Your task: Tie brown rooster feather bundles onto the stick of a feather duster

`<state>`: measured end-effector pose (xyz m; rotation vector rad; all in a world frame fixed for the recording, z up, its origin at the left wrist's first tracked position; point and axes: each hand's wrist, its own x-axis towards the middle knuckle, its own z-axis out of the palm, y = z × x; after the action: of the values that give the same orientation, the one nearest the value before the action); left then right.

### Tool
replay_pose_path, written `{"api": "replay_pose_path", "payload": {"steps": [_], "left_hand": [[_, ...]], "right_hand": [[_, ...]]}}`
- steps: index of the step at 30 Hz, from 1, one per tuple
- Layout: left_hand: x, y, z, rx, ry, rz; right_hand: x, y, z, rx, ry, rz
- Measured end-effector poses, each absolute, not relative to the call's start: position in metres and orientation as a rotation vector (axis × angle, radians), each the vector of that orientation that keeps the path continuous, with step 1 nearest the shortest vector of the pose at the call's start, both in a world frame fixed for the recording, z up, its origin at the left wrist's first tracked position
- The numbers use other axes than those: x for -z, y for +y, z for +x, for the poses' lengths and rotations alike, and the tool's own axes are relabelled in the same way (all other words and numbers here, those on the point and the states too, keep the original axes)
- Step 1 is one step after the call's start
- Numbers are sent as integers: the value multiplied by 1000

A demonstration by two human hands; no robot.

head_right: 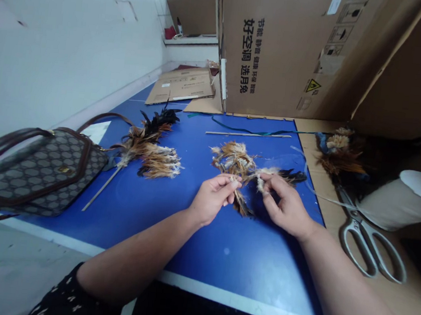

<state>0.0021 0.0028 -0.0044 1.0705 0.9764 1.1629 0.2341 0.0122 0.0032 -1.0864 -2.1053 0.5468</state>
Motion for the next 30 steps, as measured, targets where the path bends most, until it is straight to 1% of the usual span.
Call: {"api": "replay_pose_path", "payload": {"steps": [4, 12, 17, 21, 24, 27, 30], "left_hand": [[8, 5, 5, -1183, 1026, 1118], [11, 7, 14, -961, 990, 1058], [8, 6, 10, -947, 951, 1021], [9, 8, 5, -966, 910, 1005], [8, 8, 3, -968, 894, 1017], [5, 7, 1, -996, 869, 1029], [-2, 5, -2, -1070, 816, 1024]], "right_hand": [[-8, 10, 230, -566, -2150, -1021], [-9, 8, 225, -592, -2177, -947], [-9, 7, 222, -567, -2025, -1053], [1, 12, 221, -541, -1890, -1146], [11, 18, 222, -544, -2116, -1128], [16, 22, 223, -440, -2366, -1132], [16, 22, 224, -387, -2421, -1159]]}}
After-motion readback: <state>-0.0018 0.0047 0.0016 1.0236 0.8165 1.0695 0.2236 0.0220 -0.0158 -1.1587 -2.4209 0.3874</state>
